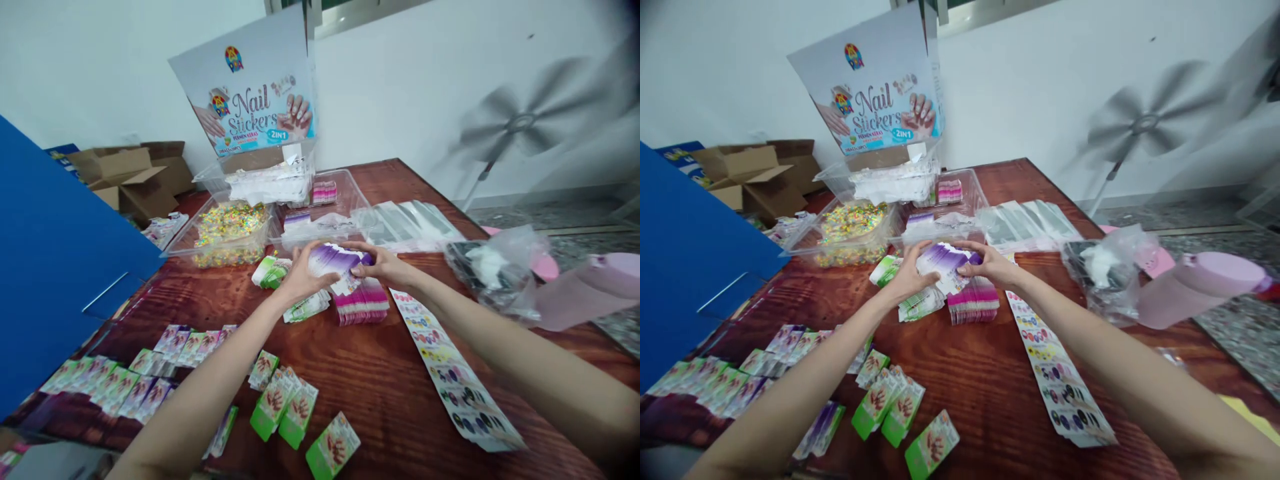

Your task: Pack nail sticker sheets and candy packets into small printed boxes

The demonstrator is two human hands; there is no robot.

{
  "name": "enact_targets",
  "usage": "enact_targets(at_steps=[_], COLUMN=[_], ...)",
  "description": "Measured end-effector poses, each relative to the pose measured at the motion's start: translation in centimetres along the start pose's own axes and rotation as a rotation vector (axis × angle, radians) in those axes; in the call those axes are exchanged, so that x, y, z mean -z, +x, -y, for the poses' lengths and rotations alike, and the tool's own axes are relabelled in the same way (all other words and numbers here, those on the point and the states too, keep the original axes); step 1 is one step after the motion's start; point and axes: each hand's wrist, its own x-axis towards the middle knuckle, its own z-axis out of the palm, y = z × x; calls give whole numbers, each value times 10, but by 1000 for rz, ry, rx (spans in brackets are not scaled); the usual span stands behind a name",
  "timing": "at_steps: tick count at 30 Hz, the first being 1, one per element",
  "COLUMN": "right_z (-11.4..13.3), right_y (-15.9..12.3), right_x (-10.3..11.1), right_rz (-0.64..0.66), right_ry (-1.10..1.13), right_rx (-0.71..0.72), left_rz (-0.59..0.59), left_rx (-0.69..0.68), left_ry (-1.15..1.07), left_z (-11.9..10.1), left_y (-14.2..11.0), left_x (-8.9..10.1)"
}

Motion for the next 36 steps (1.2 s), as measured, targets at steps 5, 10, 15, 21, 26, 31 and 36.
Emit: enact_targets(at_steps=[5, 10, 15, 21, 26, 31, 36], right_z=[10, -4, -5, 11, 1, -11, -12], right_y=[-31, -53, -66, -72, -67, -73, -84], right_x=[-12, -38, -71, -93, -100, -129, -151], right_rz=[27, 32, -91, -263, -323, -287, -223], right_ry=[134, 241, 179, 127, 219, 258, 125], right_rx=[29, 1, -27, 37, 49, 38, 109], left_rz=[-159, -117, -204, -205, -147, -244, -165], left_rx=[296, 571, 532, 487, 395, 332, 261], left_ry=[-595, -1013, -1092, -1113, -1241, -1202, -1305], left_z=[-11, -8, -19, -40, -39, -39, -44], left_y=[-35, -84, -122, -151, -168, -174, -175], left_x=[8, -15, -34, -22, -19, -29, -29])
